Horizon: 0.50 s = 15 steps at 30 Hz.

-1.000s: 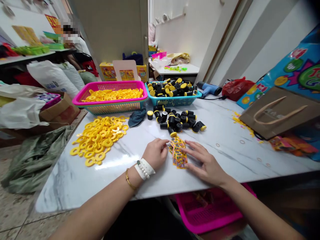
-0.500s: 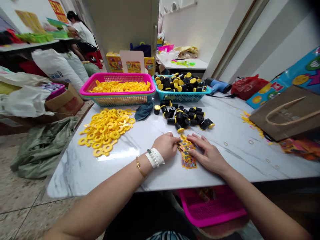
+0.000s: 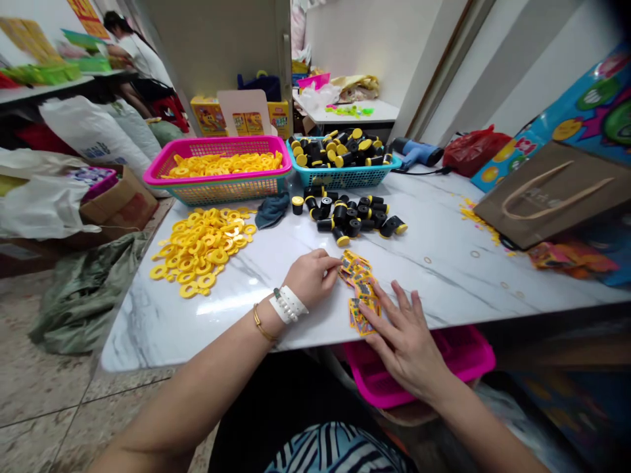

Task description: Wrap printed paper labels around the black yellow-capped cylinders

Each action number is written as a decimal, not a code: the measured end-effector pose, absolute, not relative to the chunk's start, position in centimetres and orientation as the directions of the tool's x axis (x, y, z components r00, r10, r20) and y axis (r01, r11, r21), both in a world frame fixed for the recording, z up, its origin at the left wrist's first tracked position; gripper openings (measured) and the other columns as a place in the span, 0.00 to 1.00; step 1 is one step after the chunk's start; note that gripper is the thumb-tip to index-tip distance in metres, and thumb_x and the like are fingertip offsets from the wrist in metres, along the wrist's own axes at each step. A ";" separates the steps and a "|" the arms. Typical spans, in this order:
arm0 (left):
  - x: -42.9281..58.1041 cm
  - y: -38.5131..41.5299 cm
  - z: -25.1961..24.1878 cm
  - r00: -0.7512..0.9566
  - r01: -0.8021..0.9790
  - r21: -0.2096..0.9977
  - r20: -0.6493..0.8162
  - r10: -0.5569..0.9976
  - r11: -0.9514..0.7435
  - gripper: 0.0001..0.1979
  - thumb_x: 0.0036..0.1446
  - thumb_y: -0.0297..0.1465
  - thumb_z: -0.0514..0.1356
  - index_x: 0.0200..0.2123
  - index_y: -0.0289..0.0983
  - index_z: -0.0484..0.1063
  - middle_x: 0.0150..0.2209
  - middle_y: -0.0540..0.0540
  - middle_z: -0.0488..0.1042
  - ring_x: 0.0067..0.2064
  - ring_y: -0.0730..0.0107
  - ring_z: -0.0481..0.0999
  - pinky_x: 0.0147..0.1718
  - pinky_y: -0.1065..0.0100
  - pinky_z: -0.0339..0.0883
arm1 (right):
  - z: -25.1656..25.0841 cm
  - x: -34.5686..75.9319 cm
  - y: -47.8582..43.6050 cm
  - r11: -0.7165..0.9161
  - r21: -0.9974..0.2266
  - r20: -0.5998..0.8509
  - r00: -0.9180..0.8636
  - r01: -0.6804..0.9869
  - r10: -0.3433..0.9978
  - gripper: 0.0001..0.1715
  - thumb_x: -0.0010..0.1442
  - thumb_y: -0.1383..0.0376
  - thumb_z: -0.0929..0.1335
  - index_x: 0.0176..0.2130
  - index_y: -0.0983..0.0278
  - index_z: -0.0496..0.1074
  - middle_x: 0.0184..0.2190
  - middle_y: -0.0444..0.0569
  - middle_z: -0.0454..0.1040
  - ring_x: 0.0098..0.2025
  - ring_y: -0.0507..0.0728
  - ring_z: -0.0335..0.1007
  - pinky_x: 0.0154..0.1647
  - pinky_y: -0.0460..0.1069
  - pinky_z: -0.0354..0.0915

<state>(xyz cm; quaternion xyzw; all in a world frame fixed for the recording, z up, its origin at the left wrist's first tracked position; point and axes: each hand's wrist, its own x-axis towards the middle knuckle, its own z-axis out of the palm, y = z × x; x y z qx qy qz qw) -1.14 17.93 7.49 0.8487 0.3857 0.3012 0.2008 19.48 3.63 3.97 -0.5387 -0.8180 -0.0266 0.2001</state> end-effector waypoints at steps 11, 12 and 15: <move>-2.5 5.5 10.0 0.435 0.333 0.907 0.094 0.896 -0.257 0.13 0.63 0.33 0.56 0.39 0.39 0.81 0.28 0.46 0.75 0.29 0.71 0.72 0.31 0.72 0.64 | 2.5 20.1 2.4 0.428 -0.193 0.433 -0.315 0.883 0.845 0.38 0.61 0.60 0.70 0.67 0.53 0.58 0.73 0.51 0.37 0.72 0.75 0.33 0.67 0.74 0.40; -2.6 4.3 9.4 0.453 0.322 0.922 0.048 0.890 -0.214 0.13 0.63 0.34 0.57 0.38 0.40 0.82 0.28 0.45 0.75 0.30 0.71 0.73 0.31 0.71 0.65 | 2.8 20.2 2.3 0.435 -0.203 0.421 -0.323 0.877 0.847 0.41 0.60 0.59 0.70 0.68 0.54 0.56 0.73 0.52 0.38 0.72 0.75 0.33 0.67 0.74 0.41; -3.4 1.9 6.6 0.456 0.344 0.932 -0.059 0.888 -0.115 0.16 0.63 0.39 0.56 0.37 0.40 0.82 0.28 0.43 0.75 0.30 0.69 0.73 0.32 0.71 0.65 | 4.6 21.8 3.2 0.460 -0.299 0.422 -0.316 0.836 0.850 0.47 0.60 0.54 0.69 0.70 0.61 0.49 0.72 0.57 0.46 0.72 0.73 0.36 0.67 0.70 0.48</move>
